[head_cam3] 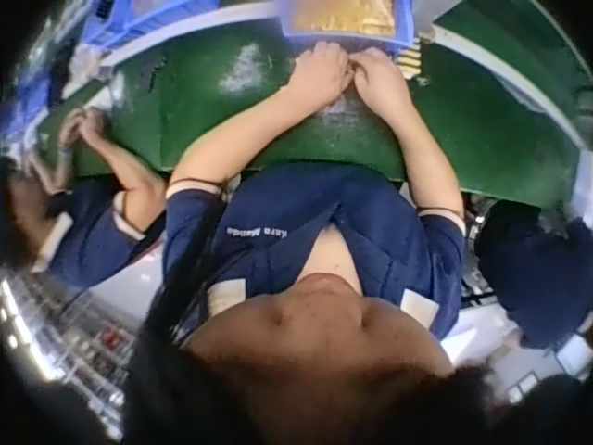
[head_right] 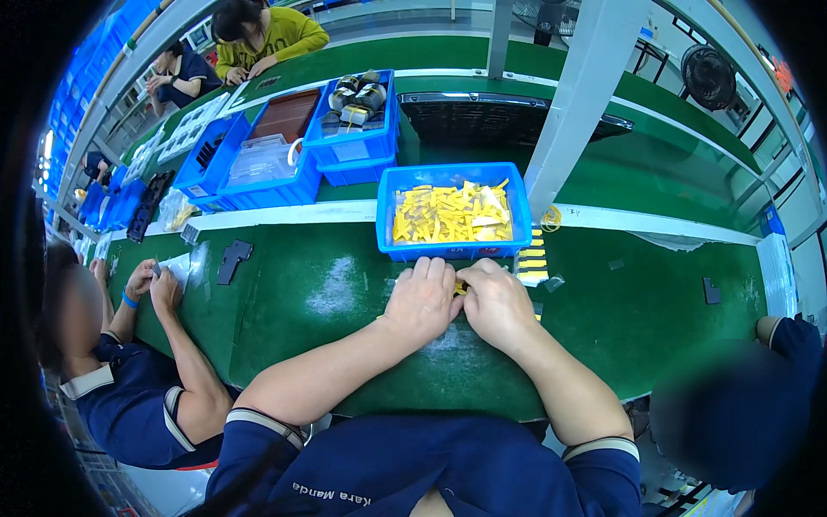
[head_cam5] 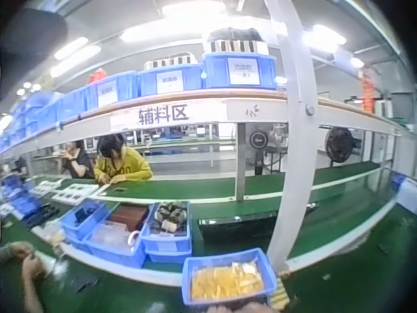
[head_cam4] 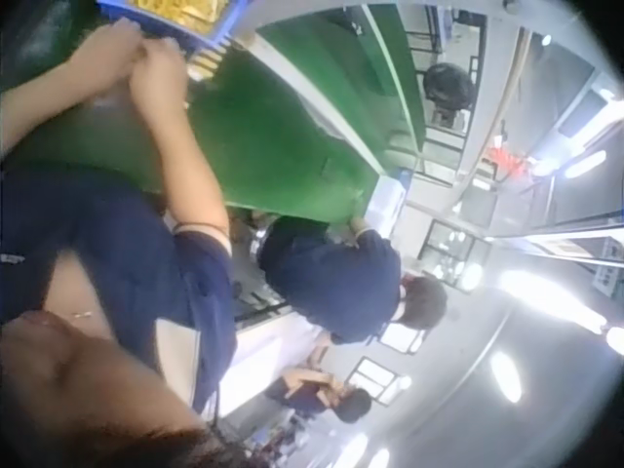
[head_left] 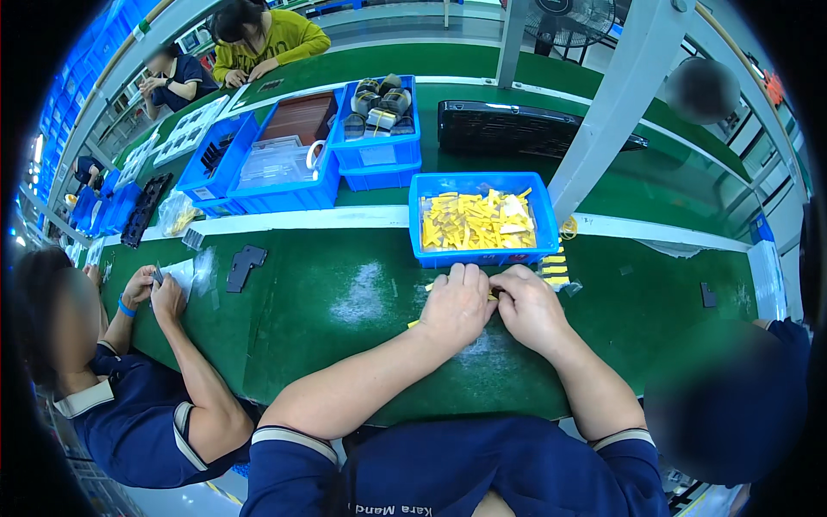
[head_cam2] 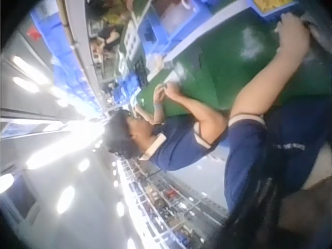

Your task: The person applies small yellow adhesive strips to the edges of black rectangular electronic components. They pick up the components, align the strips, and press them down, repeating the process for multiple units on a green workbench.

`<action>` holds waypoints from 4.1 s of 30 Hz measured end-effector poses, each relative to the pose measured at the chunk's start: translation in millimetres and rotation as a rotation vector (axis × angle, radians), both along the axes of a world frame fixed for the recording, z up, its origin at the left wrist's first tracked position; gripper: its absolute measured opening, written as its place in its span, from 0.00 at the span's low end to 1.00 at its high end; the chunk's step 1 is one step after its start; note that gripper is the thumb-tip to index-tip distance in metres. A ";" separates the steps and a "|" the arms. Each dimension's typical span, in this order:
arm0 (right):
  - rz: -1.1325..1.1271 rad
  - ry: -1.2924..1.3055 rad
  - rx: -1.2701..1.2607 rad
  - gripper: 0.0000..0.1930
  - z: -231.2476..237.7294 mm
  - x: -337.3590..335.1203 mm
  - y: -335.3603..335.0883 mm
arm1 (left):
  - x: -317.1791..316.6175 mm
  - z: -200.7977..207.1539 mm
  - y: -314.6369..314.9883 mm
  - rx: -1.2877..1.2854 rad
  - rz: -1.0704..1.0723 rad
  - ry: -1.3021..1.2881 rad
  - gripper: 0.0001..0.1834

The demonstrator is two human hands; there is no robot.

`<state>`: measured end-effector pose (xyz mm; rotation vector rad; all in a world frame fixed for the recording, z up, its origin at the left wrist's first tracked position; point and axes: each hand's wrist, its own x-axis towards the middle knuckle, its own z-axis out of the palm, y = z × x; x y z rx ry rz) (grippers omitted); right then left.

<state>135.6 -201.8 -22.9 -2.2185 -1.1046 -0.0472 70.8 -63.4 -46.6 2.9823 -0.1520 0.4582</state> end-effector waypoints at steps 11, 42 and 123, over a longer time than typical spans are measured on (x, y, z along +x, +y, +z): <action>0.002 -0.037 0.143 0.10 19.1 -6.6 -8.0 | 3.0 -30.0 -4.8 -0.194 -0.012 -0.065 0.05; 0.105 -0.048 -0.150 0.17 10.1 -8.3 -13.2 | 24.1 61.0 71.8 -0.456 -0.011 -0.462 0.06; -0.141 -0.463 0.152 0.06 41.1 20.9 21.5 | -29.4 24.2 38.9 -0.266 0.205 0.158 0.15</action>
